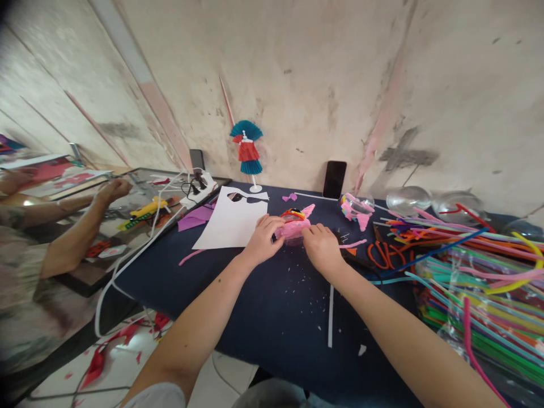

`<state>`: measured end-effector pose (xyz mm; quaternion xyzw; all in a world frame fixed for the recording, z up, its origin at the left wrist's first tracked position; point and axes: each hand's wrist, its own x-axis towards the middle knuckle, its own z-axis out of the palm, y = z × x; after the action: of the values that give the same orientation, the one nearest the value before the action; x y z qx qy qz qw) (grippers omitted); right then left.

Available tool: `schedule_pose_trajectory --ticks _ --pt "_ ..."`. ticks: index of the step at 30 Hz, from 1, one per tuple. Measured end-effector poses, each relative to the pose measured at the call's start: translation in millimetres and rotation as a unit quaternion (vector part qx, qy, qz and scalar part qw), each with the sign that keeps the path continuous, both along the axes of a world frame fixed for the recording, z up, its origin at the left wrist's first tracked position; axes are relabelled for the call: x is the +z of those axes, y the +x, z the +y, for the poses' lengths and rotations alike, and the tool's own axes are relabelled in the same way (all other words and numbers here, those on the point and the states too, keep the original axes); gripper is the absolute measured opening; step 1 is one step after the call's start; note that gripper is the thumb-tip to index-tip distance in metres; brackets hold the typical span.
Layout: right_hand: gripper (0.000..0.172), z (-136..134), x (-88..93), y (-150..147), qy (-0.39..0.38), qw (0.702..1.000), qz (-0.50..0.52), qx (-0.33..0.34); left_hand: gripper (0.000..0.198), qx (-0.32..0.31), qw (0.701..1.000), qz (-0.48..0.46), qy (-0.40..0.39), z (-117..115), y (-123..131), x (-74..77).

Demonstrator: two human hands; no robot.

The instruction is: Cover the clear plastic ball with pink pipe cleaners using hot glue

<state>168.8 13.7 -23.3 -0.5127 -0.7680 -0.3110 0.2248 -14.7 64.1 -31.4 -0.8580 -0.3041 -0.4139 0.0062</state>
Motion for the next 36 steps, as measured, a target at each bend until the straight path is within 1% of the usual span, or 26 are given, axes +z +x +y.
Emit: schedule_pose_trajectory --ticks 3,9,14,17,22,29,36 --pt "0.022 0.3 0.1 0.2 0.006 1.000 -0.002 0.001 0.024 0.006 1.000 0.018 0.007 -0.8 0.3 1.0" --pt "0.023 1.0 1.0 0.1 0.009 1.000 -0.004 0.011 0.019 0.028 0.999 0.021 0.012 -1.8 1.6 1.3" --pt "0.022 1.6 1.2 -0.3 0.004 1.000 -0.001 0.010 0.021 0.029 0.999 0.035 0.022 -1.6 1.3 0.4" --pt "0.020 1.1 1.8 -0.6 -0.003 1.000 -0.002 0.008 0.018 0.031 0.998 0.041 0.041 -1.6 1.4 0.6" --pt "0.014 1.4 1.8 0.4 -0.019 0.999 0.028 0.013 0.020 0.029 0.997 0.037 0.063 -2.4 3.1 1.4" --pt "0.016 4.4 -1.2 1.0 -0.037 0.998 0.052 0.026 0.015 0.036 0.997 0.030 0.063 -1.3 4.7 4.4" --pt "0.016 5.6 -1.0 -1.3 -0.035 0.997 0.060 0.027 0.014 0.045 0.996 0.018 0.072 0.5 7.1 2.9"
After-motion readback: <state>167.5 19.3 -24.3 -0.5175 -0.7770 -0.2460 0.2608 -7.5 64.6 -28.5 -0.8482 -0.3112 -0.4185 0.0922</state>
